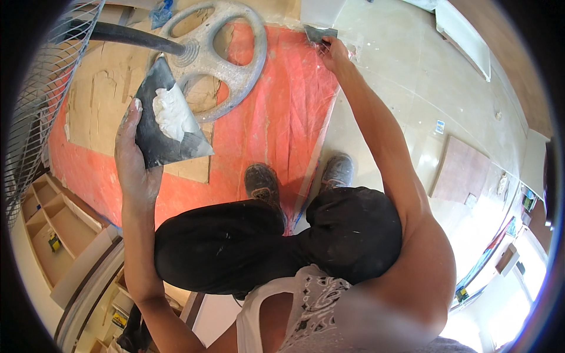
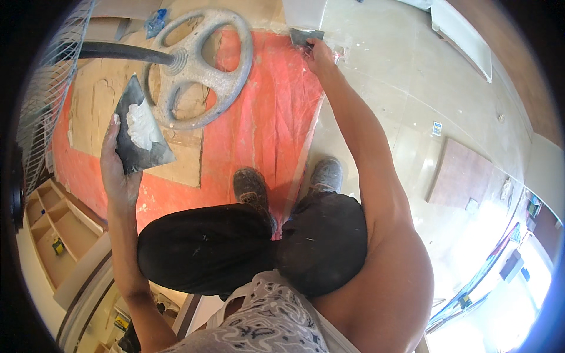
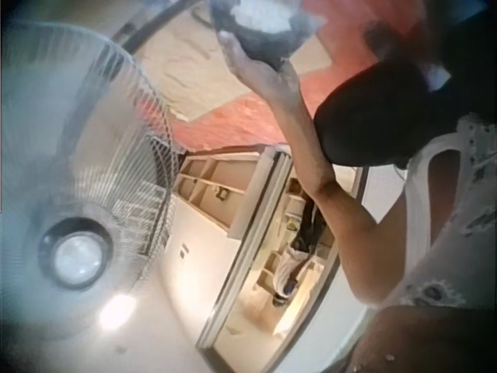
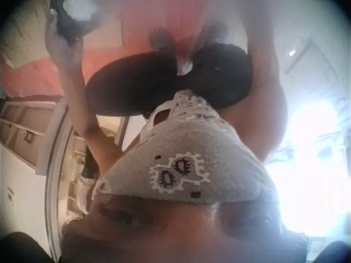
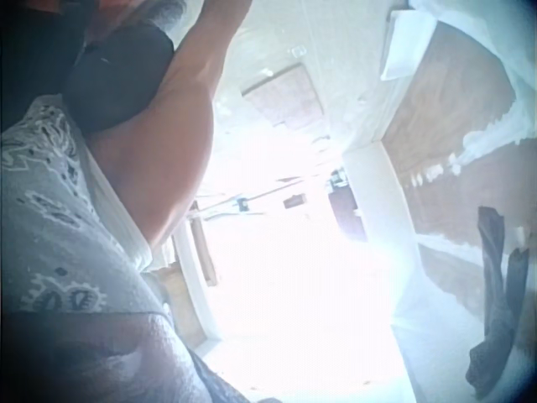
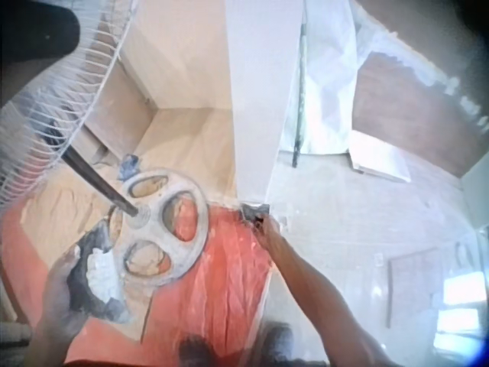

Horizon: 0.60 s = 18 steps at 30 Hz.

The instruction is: The person kneels on a protective sheet and uses a putty knife and hawk to apply white filler to a curved wall section and a floor area. The person repeatedly scoops filler and smooths it onto the surfaces.

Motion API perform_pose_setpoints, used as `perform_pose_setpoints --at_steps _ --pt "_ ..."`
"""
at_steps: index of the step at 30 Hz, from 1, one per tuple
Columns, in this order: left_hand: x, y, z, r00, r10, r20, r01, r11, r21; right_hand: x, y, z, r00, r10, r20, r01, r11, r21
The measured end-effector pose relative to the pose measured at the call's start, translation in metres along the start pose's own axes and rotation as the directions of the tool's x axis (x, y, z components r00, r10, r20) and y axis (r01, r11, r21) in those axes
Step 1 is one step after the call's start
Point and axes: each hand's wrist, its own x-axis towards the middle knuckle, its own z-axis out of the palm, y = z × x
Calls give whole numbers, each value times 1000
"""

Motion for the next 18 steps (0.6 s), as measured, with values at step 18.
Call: perform_pose_setpoints --at_steps 18 --pt "-2 2 -5 999 -30 -13 31 999 12 4 21 10 986 -166 -12 166 983 73"
